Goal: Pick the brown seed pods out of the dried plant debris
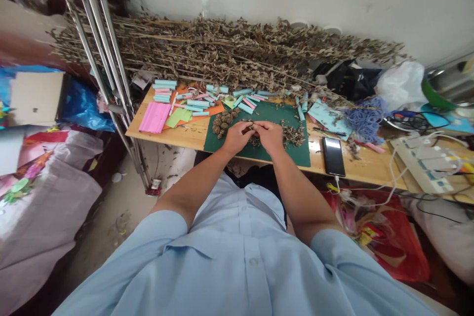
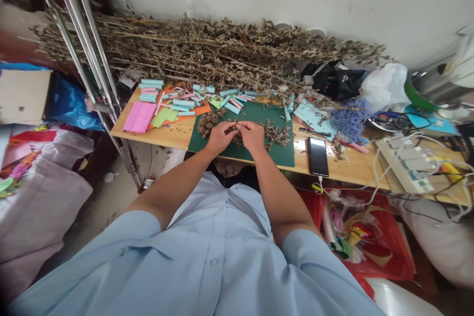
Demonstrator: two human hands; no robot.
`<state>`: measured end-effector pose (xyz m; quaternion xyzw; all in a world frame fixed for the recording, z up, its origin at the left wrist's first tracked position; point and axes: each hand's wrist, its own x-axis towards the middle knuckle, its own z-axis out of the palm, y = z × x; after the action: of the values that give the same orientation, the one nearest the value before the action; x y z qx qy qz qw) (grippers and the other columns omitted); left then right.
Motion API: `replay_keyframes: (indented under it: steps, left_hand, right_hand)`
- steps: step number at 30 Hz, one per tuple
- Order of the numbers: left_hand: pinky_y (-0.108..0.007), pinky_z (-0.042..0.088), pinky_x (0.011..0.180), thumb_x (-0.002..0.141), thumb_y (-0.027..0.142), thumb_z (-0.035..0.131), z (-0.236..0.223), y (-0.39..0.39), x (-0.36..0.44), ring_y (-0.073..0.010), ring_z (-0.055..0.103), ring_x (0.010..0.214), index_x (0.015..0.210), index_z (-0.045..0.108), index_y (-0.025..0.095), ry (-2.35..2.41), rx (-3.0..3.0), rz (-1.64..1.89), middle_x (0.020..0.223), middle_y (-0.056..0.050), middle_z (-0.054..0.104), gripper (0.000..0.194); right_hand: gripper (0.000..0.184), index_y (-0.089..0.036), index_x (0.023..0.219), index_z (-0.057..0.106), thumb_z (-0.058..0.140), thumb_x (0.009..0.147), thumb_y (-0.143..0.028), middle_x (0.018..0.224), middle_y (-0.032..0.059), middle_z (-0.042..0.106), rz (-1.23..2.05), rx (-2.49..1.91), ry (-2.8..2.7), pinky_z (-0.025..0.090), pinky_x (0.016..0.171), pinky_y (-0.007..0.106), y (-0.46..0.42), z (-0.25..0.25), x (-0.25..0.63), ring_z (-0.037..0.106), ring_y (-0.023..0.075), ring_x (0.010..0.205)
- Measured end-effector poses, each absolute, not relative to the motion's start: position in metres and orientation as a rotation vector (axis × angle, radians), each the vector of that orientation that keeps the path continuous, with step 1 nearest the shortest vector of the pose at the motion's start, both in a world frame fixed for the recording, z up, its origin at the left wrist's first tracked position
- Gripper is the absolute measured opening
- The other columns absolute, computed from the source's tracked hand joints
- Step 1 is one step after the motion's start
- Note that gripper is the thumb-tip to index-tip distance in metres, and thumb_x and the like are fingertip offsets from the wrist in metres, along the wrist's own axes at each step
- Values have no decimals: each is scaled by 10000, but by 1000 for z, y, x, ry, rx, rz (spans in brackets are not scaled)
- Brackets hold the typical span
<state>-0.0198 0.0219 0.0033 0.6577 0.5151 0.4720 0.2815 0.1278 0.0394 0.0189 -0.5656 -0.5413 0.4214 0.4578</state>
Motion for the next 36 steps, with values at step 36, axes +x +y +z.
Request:
replay_keyframes:
  steps: [36]
  left_hand:
    - [-300, 543, 893, 906, 157, 648, -3, 20, -19, -179, 705, 932, 981, 779, 172, 1440, 1671, 1310, 963, -60, 763, 151]
  right_hand:
    - [206, -210, 941, 696, 545, 895, -340, 839, 45, 728, 753, -1434, -1580, 596, 756, 396, 19, 25, 125, 691, 216, 732]
